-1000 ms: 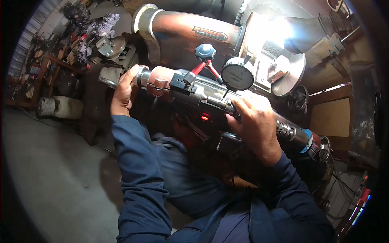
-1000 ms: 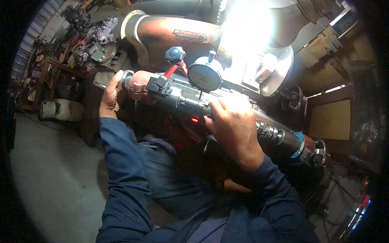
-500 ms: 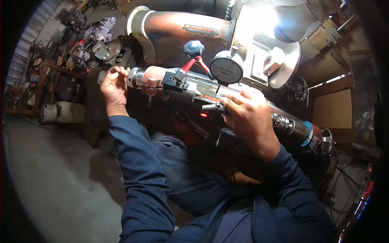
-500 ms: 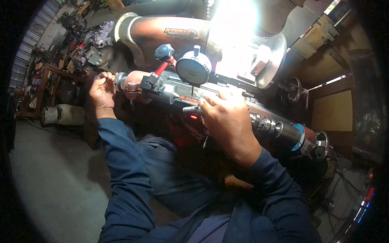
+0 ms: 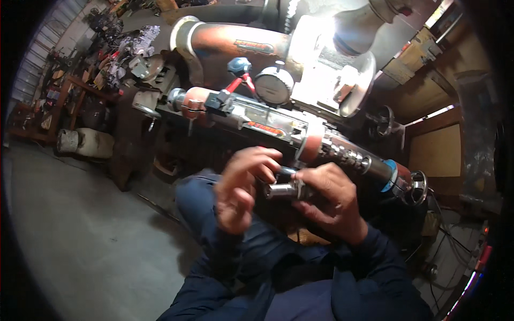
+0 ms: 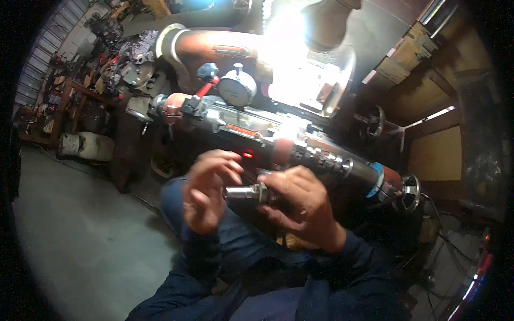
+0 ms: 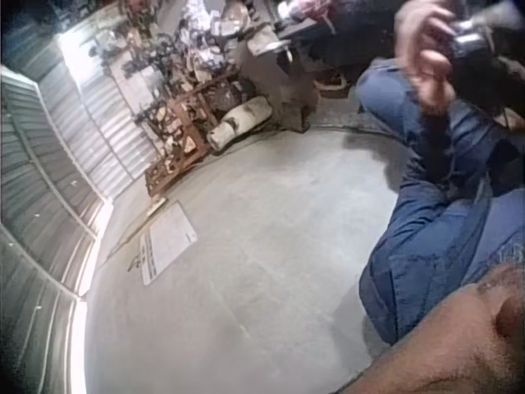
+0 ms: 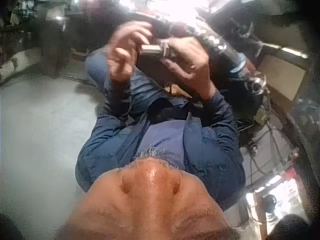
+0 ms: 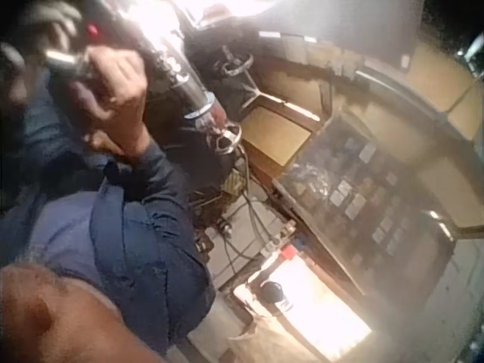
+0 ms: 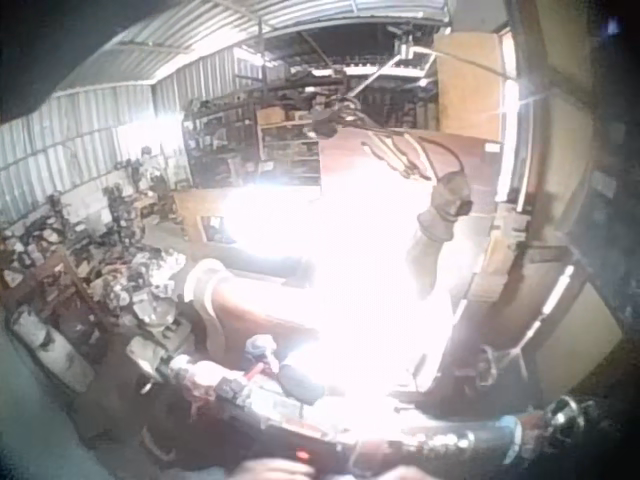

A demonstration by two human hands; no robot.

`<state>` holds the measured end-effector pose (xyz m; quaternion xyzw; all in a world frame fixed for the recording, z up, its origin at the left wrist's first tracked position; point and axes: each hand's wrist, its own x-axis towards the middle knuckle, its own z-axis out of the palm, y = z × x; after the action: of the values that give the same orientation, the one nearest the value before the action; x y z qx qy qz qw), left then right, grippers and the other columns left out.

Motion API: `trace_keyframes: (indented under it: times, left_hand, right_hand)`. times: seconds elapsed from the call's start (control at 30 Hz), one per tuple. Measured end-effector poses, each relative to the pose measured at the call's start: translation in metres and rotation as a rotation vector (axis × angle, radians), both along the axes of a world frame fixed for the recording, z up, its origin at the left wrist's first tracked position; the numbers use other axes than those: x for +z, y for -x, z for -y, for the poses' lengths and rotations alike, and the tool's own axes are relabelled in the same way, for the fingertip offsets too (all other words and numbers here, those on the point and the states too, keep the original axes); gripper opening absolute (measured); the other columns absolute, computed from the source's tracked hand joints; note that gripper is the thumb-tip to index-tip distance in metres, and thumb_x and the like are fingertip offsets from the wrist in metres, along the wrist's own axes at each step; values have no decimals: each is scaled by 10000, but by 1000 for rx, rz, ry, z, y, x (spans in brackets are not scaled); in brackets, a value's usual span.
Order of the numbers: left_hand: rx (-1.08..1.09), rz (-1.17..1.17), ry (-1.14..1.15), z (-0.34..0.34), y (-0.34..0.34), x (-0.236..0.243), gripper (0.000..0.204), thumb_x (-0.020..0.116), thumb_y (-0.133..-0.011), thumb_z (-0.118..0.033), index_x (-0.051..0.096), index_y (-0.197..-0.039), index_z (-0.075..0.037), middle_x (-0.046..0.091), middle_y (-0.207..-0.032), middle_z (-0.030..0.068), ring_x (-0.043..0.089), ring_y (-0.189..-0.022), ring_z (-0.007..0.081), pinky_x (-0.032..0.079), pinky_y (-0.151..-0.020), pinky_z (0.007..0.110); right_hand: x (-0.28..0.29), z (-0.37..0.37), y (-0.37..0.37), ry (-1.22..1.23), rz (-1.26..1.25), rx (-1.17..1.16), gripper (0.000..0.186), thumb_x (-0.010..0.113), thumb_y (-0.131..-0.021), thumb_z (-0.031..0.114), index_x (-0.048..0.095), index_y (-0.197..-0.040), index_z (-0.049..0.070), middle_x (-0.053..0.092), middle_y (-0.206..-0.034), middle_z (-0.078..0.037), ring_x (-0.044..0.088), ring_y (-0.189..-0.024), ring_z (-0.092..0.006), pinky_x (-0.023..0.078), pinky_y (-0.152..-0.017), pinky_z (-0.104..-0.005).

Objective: The person works on a metal engine component using a lathe-like machine, adjusting a dial indicator, turning a handwheel, and then holding a smaller metal part to screw a blue cap onto it.

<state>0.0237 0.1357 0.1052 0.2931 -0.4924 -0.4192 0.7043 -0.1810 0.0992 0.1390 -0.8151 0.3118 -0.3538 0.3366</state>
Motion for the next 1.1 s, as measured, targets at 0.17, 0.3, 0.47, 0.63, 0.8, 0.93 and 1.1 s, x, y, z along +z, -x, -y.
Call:
trace_keyframes:
  times: [0.17,0.3,0.47,0.63,0.8,0.93,1.1]
  left_hand:
    - [-375,72,-300,-27,47,-31,334,635,-975,-247,665,-1171,23,670,-1148,161,635,-1072,236,498,-920,340]
    - [-412,149,-373,-25,63,-42,312,675,-951,-255,691,-1111,12,692,-1070,124,667,-991,201,517,-875,324]
    - [-439,239,-382,-20,73,-46,265,690,-936,-228,700,-1069,1,700,-1019,120,673,-952,197,523,-851,318]
    - [-421,296,-385,-16,77,-46,229,690,-930,-186,697,-1058,4,699,-1006,116,671,-934,194,523,-841,320]
    - [-466,247,-481,-13,79,-49,188,688,-924,-143,693,-1037,8,701,-1002,111,670,-933,185,524,-843,319]
    - [-474,239,-515,-11,80,-49,177,683,-928,-134,691,-1030,11,702,-1002,106,667,-936,175,526,-849,317]
    - [-474,254,-551,-9,80,-49,169,681,-930,-122,696,-1026,16,706,-1003,102,669,-933,169,530,-843,312]
  right_hand:
    - [-43,-50,53,-819,241,9,442,757,-898,226,643,-1251,-13,698,-1104,-104,630,-981,-161,488,-896,-305]
    - [-73,-73,76,-1016,323,-68,493,731,-926,212,584,-1331,-27,670,-1220,-95,599,-1126,-154,454,-1000,-308]
    - [-81,-75,85,-1081,398,-43,483,707,-945,222,577,-1336,-31,672,-1209,-86,600,-1117,-147,458,-996,-310]
    - [-86,-72,87,-1108,432,7,481,679,-964,240,569,-1342,-37,670,-1207,-82,600,-1115,-146,461,-991,-306]
    - [-92,-72,92,-1165,429,3,464,673,-969,238,581,-1327,-42,670,-1200,-81,603,-1101,-144,462,-990,-305]
    - [-90,-70,92,-1190,459,3,449,675,-967,224,589,-1311,-52,672,-1189,-80,605,-1090,-143,465,-986,-305]
    - [-89,-68,95,-1257,477,38,451,679,-963,258,612,-1282,-53,686,-1148,-90,627,-1050,-140,489,-947,-290]
